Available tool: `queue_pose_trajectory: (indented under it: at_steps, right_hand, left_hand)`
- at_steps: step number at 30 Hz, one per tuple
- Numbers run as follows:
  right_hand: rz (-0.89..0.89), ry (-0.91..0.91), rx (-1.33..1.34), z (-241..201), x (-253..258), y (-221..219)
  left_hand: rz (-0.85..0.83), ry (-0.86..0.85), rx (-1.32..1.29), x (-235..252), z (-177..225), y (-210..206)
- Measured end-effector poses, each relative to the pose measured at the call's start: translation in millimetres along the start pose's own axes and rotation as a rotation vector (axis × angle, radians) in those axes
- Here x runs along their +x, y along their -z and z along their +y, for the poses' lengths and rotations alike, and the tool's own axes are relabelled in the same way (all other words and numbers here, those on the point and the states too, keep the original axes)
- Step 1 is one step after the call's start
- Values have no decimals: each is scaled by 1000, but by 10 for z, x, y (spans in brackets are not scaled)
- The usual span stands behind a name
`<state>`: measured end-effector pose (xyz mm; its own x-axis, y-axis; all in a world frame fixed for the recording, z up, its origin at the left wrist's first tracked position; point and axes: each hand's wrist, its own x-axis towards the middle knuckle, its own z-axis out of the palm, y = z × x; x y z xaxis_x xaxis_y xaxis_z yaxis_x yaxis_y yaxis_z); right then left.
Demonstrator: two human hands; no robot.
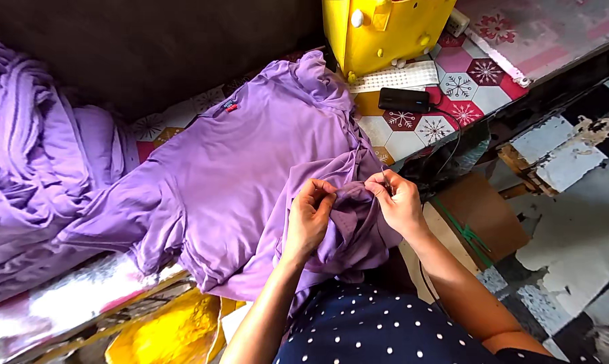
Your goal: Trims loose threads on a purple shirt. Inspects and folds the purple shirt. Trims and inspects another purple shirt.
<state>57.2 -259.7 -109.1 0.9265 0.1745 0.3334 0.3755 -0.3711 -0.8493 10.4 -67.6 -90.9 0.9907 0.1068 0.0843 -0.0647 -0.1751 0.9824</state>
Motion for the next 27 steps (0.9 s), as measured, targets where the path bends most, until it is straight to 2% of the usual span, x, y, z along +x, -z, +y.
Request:
queue_pose_trajectory:
  at_steps: [5,10,12,14,17,19,23,27]
  right_hand:
    - [-15,124,-21,-14,-72,-97]
    - [-131,-151,149,-119,-22,-42]
    - [-135,-196,152,-118,-15,-35]
    - [-68,-163,112,-104,-39,-53]
    - [85,33,85,-130,-69,-74]
    - [81,34,97,-243,-78,-60]
    - [16,-116,44,-354,-100,-81]
    - [22,-182,63,-358,-103,-114]
  left_hand:
    - [-21,-10,-5,10,2,-8]
    - [-30,-68,117,33,-30,16]
    - [-27,-76,118,29,-42,7]
    - [-13,-63,75,23,-59,-13]
    - [25,-52,31,2,-47,-46]
    - [48,-68,15,-17,-21,-72]
    - [95,-177,65,-33,-5,-144]
    - [123,-361,324,-68,5,-174]
